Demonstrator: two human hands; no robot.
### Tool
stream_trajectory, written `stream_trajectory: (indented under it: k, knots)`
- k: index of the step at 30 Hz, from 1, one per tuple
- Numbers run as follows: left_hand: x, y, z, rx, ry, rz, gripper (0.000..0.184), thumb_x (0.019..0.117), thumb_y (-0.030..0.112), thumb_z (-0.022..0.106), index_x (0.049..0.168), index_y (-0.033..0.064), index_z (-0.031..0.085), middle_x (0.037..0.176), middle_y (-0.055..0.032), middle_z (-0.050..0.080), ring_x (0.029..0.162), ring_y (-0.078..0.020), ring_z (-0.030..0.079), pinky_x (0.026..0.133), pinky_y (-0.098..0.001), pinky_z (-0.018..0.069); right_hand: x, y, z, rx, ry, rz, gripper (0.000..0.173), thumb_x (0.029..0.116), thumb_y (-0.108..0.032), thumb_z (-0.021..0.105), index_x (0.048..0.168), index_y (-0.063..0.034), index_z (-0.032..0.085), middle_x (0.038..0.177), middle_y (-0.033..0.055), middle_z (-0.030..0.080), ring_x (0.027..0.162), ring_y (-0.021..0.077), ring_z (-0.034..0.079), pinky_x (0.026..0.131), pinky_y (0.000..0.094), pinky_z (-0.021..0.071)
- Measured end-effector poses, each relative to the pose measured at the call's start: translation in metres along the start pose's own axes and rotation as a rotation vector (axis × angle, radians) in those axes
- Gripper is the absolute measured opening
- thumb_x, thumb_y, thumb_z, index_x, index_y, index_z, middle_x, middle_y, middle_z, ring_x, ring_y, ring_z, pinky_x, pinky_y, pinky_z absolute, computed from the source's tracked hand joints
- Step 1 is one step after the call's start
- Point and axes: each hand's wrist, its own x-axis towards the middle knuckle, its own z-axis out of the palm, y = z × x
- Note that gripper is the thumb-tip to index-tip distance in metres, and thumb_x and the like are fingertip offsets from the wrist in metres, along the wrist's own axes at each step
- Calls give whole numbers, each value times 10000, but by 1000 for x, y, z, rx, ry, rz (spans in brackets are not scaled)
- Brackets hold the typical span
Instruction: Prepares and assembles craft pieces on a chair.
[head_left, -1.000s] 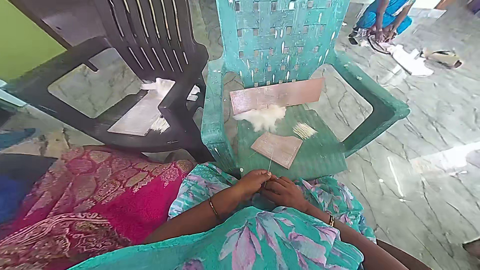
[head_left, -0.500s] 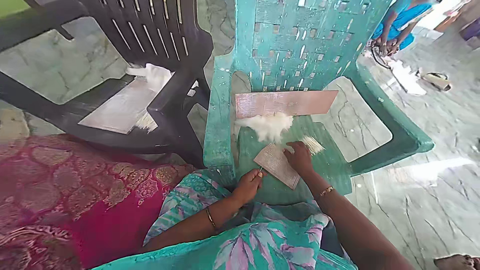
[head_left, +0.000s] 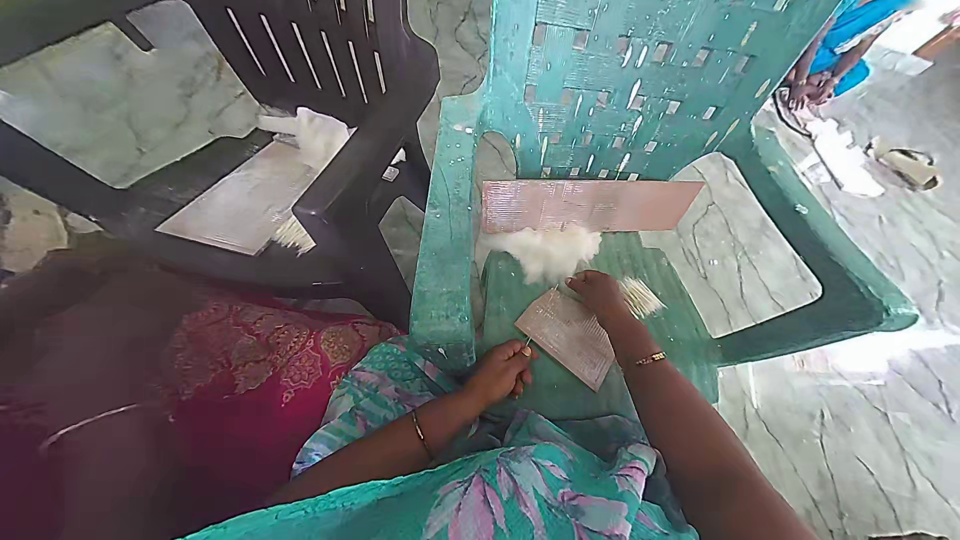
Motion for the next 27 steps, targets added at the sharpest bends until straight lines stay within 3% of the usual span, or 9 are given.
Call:
stream_trajectory:
  k: [4,7,11,15,18,22,27]
  knots:
    - [-1,1,1,-1,13,-5,318,1130,206,356,1224,4,582,743,15,604,550,-56,561,548,-209,504,-41,-1,-19,270,-42,-3,180,1006,-203,661,994,-23,664,833,59,592,753,135,519,730,368,443]
    - [-1,0,1,12,29,-2,311,1128,196,359,1224,1,581,738,21,603,539,-46,547,538,-201,492,-62,11,-27,550,-66,-33,124,1002,-97,630,883,-76,602,804,-8,571,755,82,540,759,295,479]
    - [-2,4,3,35,91,-13,284,1119,203,399,1202,29,608,724,47,532,533,-31,443,499,-184,374,-96,19,-31,840,-136,-108,192,1004,-9,527,858,-93,617,804,-18,638,763,88,622,763,282,548]
    - [-4,15,16,-61,170,112,107,1047,180,570,1038,76,593,745,58,510,541,-23,418,502,-183,360,-124,28,-19,1020,-207,-134,189,994,10,522,879,-78,643,812,-4,675,746,88,649,737,267,567]
    - [-5,32,29,-84,188,250,146,1020,151,619,1139,67,636,862,26,592,568,-9,443,519,-168,380,-134,33,-7,1136,-251,-106,162,984,30,543,903,-65,645,824,18,686,726,94,652,719,270,573]
    - [-6,47,42,4,114,220,192,1022,149,620,1187,55,646,926,11,613,597,-10,454,548,-166,391,-141,39,1,1129,-293,-154,98,950,36,615,951,-56,649,838,11,699,743,89,661,742,273,575]
    - [-7,49,56,76,86,176,65,994,122,667,972,67,641,809,37,620,583,1,468,543,-162,390,-149,42,-3,1081,-269,-148,77,974,16,611,947,-49,641,809,1,682,711,72,638,709,242,555]
